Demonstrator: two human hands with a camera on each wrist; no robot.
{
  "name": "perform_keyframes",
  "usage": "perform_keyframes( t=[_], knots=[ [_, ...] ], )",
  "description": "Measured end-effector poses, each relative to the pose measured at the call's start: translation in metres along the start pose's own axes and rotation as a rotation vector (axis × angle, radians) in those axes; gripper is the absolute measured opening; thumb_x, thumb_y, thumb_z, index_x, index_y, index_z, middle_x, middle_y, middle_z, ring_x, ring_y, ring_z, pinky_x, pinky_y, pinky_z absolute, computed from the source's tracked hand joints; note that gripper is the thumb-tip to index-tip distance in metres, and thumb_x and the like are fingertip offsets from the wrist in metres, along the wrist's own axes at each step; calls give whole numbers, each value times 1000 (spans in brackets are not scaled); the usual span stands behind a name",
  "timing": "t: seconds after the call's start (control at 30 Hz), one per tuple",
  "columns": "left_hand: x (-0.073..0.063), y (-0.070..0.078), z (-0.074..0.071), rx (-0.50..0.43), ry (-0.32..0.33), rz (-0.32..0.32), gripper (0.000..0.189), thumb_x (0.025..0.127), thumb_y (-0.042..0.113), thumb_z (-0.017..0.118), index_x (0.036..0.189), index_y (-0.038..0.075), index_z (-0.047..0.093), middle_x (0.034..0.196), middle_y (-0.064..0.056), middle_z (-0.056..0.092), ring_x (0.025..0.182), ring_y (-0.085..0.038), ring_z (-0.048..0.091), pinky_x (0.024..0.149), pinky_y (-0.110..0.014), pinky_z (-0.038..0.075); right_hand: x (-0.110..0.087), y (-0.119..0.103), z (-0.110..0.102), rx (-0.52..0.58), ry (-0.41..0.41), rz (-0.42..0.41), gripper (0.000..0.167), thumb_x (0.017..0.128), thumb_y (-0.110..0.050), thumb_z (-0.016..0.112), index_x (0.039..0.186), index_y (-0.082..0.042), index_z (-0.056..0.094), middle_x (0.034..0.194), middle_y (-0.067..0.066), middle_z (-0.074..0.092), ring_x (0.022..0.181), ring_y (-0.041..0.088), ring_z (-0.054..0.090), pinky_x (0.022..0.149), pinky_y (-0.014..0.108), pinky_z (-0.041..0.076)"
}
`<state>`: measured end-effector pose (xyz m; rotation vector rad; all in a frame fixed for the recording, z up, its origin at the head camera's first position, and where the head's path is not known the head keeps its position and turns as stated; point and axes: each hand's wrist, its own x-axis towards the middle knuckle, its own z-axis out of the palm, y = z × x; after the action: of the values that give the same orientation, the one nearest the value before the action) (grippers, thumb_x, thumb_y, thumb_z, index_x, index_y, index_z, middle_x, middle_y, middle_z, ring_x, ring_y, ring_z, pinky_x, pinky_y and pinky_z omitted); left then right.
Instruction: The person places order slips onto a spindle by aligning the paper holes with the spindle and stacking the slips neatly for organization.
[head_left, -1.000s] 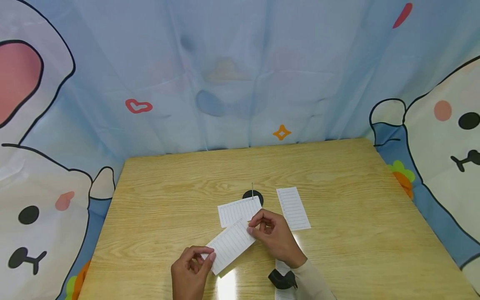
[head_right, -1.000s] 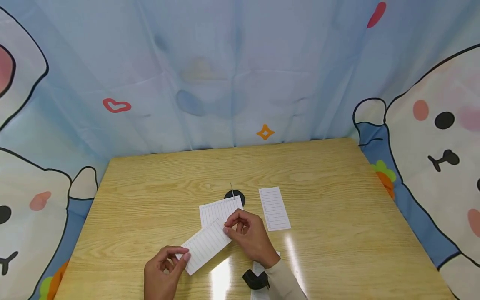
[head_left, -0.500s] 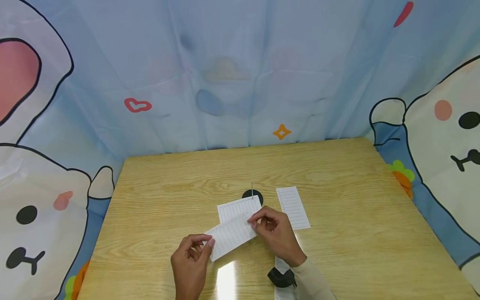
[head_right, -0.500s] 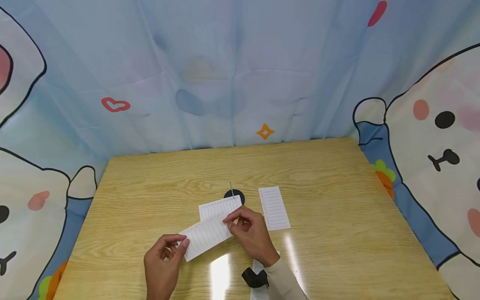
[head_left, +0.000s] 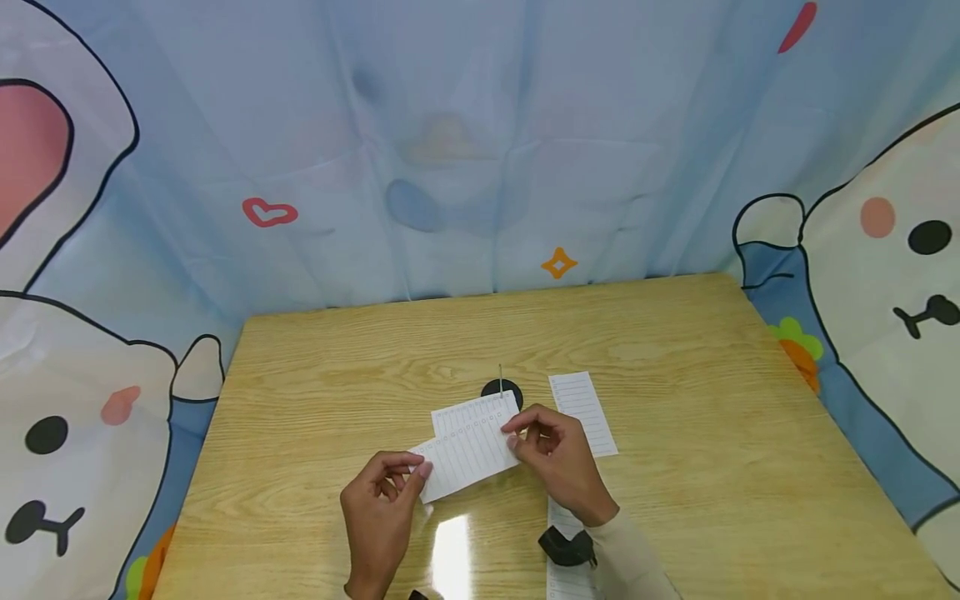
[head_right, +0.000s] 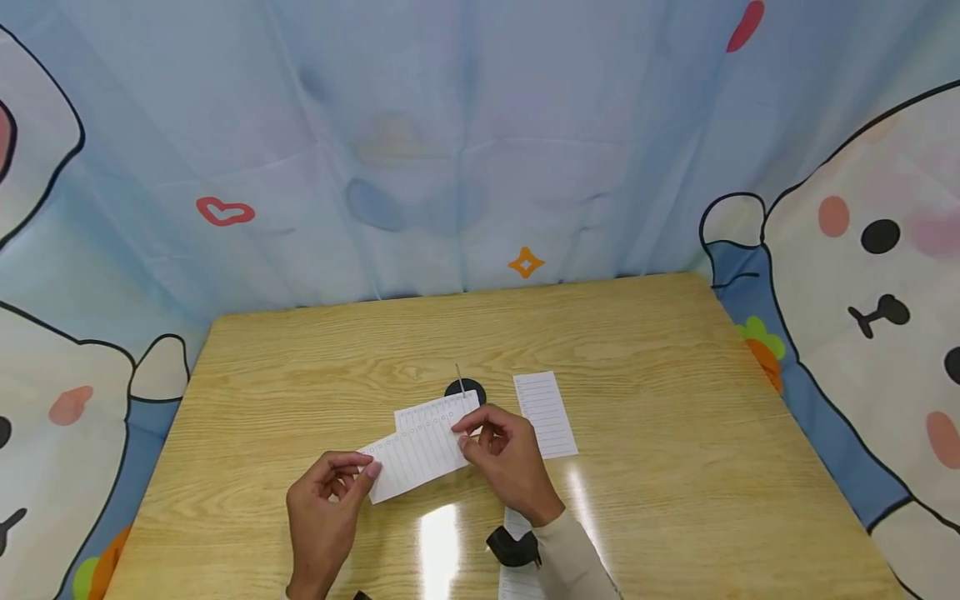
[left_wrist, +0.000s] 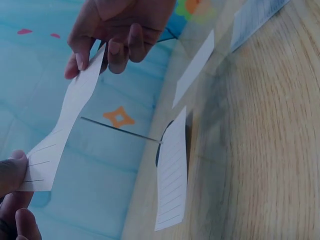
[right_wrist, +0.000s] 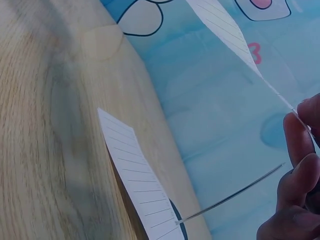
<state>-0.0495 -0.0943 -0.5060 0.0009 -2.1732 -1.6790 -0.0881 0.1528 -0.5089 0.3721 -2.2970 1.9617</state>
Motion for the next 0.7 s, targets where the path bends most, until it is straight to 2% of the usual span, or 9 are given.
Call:
perform_keyframes(
  t=[0.13, 0.27, 0.5, 0.7],
  knots=[
    [1, 0, 0, 0, -7, 8, 17, 83, 5, 90, 90, 16, 78, 80, 4, 75, 64, -6, 54, 53, -23, 42, 2, -1, 0, -1, 7, 2, 14, 95, 2, 74, 102, -10, 76, 84, 8, 64, 61, 12, 44, 53, 25, 38],
    [3, -1, -1, -10, -17, 34, 19, 82, 4, 90, 90, 17, 78, 78, 4, 74, 64, -6, 53, 52, -23, 40, 3, -2, 0, -24, 13, 40, 10, 94, -4, 78, 99, -13, 77, 80, 7, 60, 61, 10, 42, 54, 24, 38],
    [9, -1, -3, -12, -19, 88, 19, 82, 3, 90, 90, 15, 78, 80, 0, 75, 65, -6, 54, 53, -22, 41, 5, -1, -2, -87, -3, 59, 8, 95, -11, 80, 100, -17, 78, 83, 6, 64, 62, 9, 43, 56, 24, 39],
    [17, -3, 2, -20, -14, 58, 16, 83, 7, 90, 90, 16, 79, 80, 1, 76, 64, -7, 54, 54, -23, 42, 9, -2, -6, -94, -12, 36, 9, 97, -10, 78, 102, -18, 78, 84, 6, 65, 61, 10, 42, 56, 24, 39]
  ],
)
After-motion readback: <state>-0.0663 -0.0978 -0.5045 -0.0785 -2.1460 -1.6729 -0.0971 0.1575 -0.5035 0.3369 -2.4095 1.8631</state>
